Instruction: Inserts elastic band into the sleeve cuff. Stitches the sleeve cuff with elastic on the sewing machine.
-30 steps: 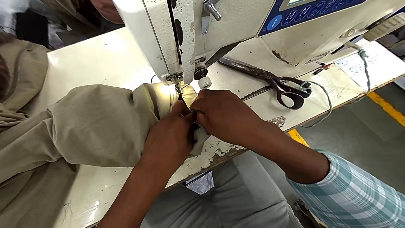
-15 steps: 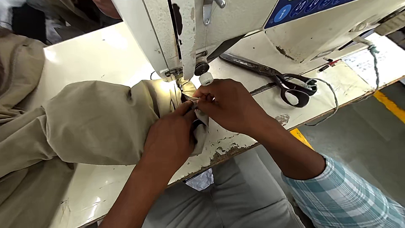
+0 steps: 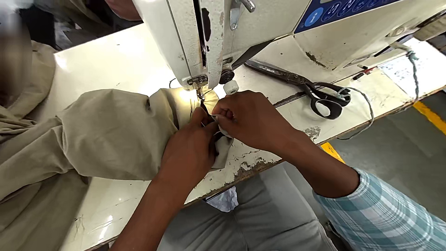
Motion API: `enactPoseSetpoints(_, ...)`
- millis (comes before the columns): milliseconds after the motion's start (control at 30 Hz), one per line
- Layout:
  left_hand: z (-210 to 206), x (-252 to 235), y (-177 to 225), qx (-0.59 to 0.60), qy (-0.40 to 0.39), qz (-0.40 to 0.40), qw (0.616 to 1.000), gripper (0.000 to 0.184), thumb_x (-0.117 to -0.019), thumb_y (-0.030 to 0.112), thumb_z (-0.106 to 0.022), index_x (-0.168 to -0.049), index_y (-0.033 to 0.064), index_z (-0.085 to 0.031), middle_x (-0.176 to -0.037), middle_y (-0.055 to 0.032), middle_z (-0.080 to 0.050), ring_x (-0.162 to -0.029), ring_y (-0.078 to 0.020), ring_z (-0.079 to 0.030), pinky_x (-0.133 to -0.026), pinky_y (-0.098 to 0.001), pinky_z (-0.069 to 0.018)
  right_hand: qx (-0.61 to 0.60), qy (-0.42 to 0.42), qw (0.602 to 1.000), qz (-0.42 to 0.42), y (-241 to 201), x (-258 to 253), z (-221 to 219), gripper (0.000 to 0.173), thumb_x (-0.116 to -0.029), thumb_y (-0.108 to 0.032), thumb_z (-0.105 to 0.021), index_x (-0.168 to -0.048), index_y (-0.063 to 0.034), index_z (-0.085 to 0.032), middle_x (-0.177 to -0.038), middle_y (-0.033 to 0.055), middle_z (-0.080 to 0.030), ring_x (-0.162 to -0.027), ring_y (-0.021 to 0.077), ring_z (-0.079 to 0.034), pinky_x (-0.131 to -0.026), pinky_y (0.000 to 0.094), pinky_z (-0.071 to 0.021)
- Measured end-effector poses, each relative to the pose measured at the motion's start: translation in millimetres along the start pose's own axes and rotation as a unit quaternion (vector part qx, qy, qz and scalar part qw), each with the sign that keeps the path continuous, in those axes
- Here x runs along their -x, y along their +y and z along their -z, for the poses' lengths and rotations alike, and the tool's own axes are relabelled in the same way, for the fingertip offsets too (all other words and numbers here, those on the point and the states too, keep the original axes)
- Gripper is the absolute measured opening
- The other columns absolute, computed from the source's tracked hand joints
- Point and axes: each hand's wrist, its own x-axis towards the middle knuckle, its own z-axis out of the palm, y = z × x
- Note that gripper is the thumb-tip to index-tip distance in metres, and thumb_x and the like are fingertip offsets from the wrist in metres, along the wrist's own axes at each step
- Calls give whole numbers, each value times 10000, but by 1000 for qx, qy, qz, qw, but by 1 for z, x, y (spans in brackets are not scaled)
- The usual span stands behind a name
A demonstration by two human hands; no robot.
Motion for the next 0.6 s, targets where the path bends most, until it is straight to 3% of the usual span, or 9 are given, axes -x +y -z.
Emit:
enactPoseSetpoints(100, 0, 0, 0, -3, -2, -4, 1000, 274, -967, 147, -649, -1220, 189, -747, -1164, -74, -574, -796, -197, -646, -611, -390, -569, -23, 9, 999, -26, 6, 4, 2, 107, -969, -247, -703, -977, -146, -739, -812, -19, -710, -735, 114, -683, -683, 371, -573)
enactPoseSetpoints(333, 3, -2, 3, -9, -23, 10, 1000, 343, -971, 142, -648, -1296, 224, -720, -1151, -57, -586, -808, -189, -649, -630, -397, -570, 4, 15, 998, -54, -1, 9, 6, 94, -976, -217, -692, -1010, -151, -749, -835, -5, -711, -762, 154, -683, -675, 416, -557)
enactPoseSetpoints(500, 2, -1, 2, -1, -12, -1, 1000, 273, -986, 170, -643, -1239, 219, -734, -1120, -59, -591, -774, -195, -649, -602, -403, -563, 23, 28, 999, -39, -7, 7, 4, 83, -877, -176, -729, -954, -190, -758, -830, -35, -700, -752, 131, -666, -635, 397, -533)
enactPoseSetpoints(600, 1, -1, 3, -7, -18, 6, 1000, 230, -969, 142, -654, -1174, 190, -747, -1136, -66, -578, -757, -194, -645, -607, -402, -571, 4, 13, 999, -34, -6, 9, 0, 109, -884, -165, -694, -961, -189, -767, -882, -32, -702, -770, 129, -658, -644, 399, -527)
